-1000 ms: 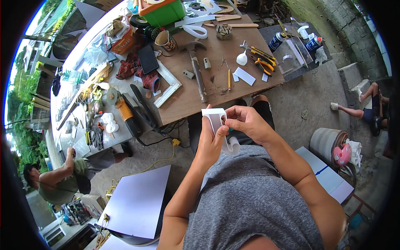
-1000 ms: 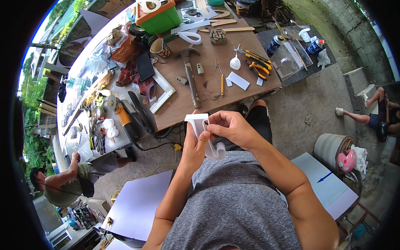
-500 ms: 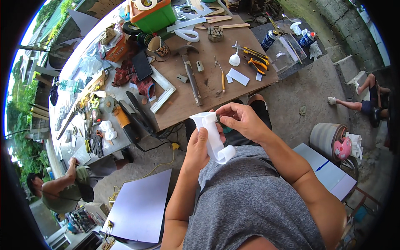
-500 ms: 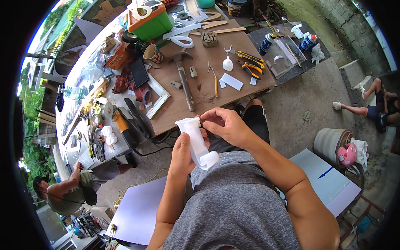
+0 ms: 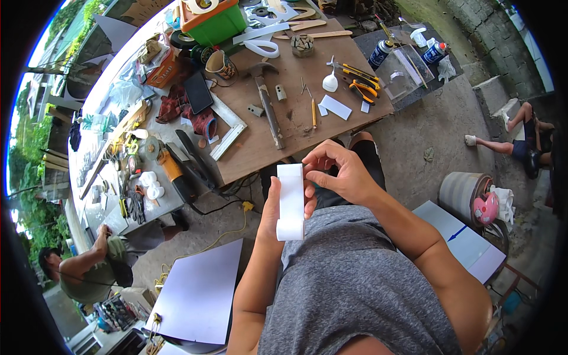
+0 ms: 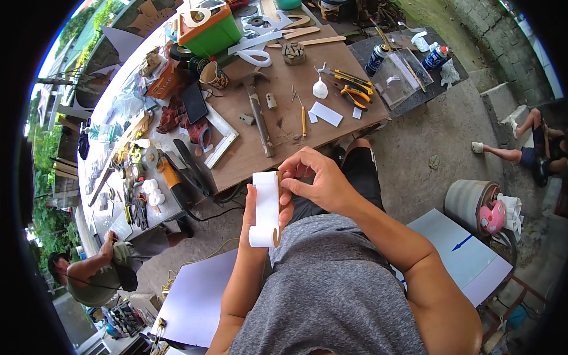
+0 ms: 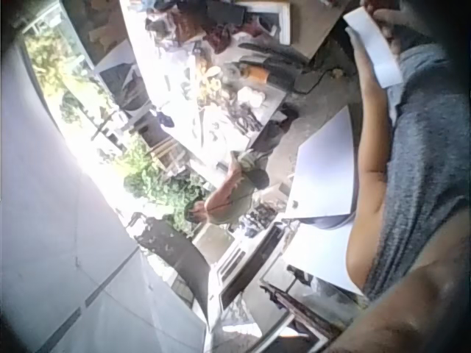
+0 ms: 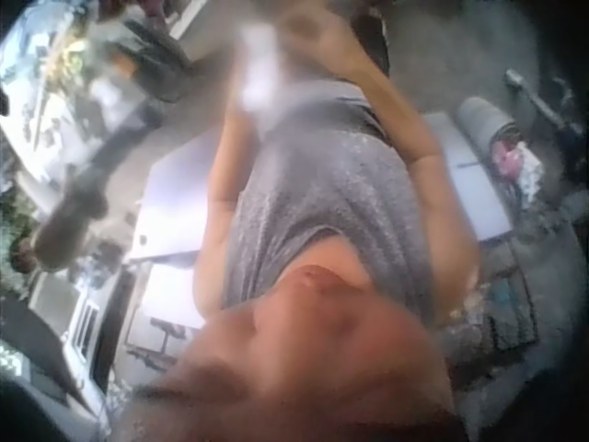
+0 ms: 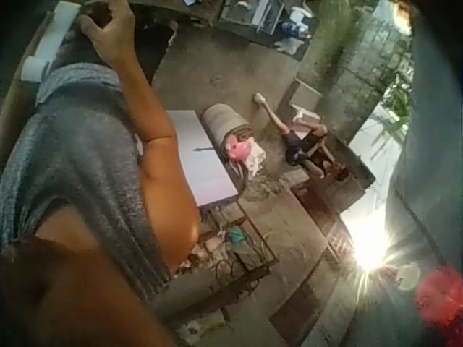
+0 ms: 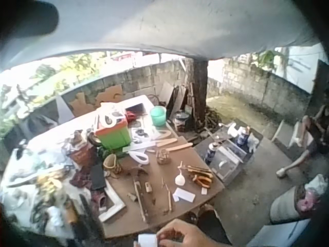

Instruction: Assembling and gluing 3D letters for a sign.

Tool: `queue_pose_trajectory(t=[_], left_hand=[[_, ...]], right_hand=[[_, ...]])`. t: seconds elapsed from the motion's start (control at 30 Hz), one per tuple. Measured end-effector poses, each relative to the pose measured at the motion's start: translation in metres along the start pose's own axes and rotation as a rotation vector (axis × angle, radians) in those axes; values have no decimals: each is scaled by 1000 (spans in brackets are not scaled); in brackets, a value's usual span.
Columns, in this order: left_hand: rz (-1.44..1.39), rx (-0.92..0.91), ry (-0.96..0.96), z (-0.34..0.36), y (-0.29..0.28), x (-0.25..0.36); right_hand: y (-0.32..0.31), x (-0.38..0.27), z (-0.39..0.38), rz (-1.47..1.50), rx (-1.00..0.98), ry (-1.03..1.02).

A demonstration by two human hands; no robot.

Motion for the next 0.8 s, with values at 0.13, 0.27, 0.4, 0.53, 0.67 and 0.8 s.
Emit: queue_pose_trajectory(t=[0.13,0.27,0.4,0.53,0.67,0.8], left_hand=[[6,40,-8,0,-1,-1],[29,47,-12,-1,-3,-2],[36,36,-11,-1,-4,-4],[50,24,-7,0,-6,-3],[58,11,33,2,-9,-3],[177,86,277,9,-11,25]], right_hand=[[2,-8,-2,-29,26,-23],[1,-4,-1,24,40,6],[0,0,-1,45,44,30],[-1,0,0,37,45,31],[-1,2,1,33,23,29],[-4,20,2,94,38,36]])
Point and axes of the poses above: each hand's wrist, its own z-axis towards the middle knuckle, its own y-axis out of the palm, x = y × z, the point moved 10 cm from there along z, towards the middle knuckle, and after that the axes turned 10 degrees about y, right-handed, at the moved point
